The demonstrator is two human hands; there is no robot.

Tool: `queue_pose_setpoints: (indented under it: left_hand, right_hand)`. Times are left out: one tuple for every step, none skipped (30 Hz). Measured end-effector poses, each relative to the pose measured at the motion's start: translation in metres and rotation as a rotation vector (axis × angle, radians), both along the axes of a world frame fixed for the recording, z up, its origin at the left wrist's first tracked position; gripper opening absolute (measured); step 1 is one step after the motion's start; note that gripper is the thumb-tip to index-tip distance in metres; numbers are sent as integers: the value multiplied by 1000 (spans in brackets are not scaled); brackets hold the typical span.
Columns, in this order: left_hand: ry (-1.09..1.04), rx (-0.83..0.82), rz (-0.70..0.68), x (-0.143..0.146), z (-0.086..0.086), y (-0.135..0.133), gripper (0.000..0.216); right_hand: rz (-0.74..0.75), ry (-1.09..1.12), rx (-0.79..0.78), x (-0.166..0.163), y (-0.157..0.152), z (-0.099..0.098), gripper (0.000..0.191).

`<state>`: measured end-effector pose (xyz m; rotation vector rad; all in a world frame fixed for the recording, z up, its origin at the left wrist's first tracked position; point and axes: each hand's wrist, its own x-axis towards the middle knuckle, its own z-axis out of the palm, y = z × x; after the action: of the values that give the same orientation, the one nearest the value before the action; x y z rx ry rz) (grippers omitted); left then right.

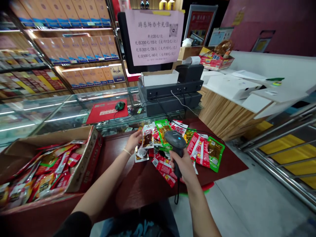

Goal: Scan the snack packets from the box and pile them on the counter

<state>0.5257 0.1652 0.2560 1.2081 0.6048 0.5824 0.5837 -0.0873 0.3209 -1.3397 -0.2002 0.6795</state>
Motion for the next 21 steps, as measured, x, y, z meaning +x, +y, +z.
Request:
queue_pose_setpoints:
  left_hand:
    - [2, -9, 12, -3, 4, 0, 36]
    - [6, -23, 26, -6, 8, 0, 35]
    - [13, -42, 35, -10, 13, -1, 35]
    - [18, -62, 32, -15, 19, -1, 34]
    - [18, -80, 18, -21, 26, -2, 33]
    - [10, -94, -3, -28, 33, -3, 31]
    - [-6, -103, -24, -37, 42, -3, 30]
    - [-32, -106, -34, -46, 50, -4, 29]
    - [-63, -104, -35, -57, 59, -4, 29]
    - [-97, -99, -29, -68, 69, -3, 29]
    - [-129, -92, -17, -81, 78, -2, 29]
    - [-155, -86, -9, -95, 88, 0, 30]
    - [-176, -77, -3, -109, 96, 3, 31]
    - [-190, -64, 1, -125, 104, 7, 31]
    - [-197, -43, 5, -141, 111, 12, 32]
    - [-197, -12, 14, -158, 117, 18, 33]
    - [-189, 24, 33, -176, 121, 25, 34]
    - [-172, 61, 58, -194, 124, 32, 34]
    - [-150, 94, 90, -213, 126, 41, 35]
    - [-125, 119, 123, -233, 126, 50, 35]
    - [-98, 135, 160, -253, 126, 59, 35]
  right_hand:
    - [9, 0, 12, -1, 3, 1, 40]
    - [18, -2, 20, -2, 7, 3, 40]
    - [29, -6, 22, -4, 11, 5, 39]
    - [39, -12, 20, -5, 16, 6, 38]
    - [49, -18, 14, -7, 21, 8, 38]
    - [61, -26, 9, -9, 26, 10, 38]
    - [79, -37, 6, -12, 33, 11, 38]
    - [103, -49, 6, -14, 40, 13, 38]
    - [129, -62, 9, -17, 48, 15, 38]
    - [158, -73, 11, -21, 57, 16, 38]
    - [188, -83, 10, -25, 66, 18, 38]
    - [220, -94, 8, -30, 76, 20, 38]
    - [255, -105, 5, -35, 87, 22, 38]
    - [293, -116, 5, -42, 98, 25, 38]
    - [332, -124, 8, -48, 109, 27, 39]
    - [373, -128, 13, -56, 120, 30, 39]
    - [413, -133, 16, -64, 131, 32, 40]
    - [451, -138, 17, -72, 142, 35, 39]
    - [488, -146, 14, -81, 152, 37, 39]
    - [521, -157, 5, -90, 162, 39, 38]
    - [553, -170, -6, -99, 172, 42, 37]
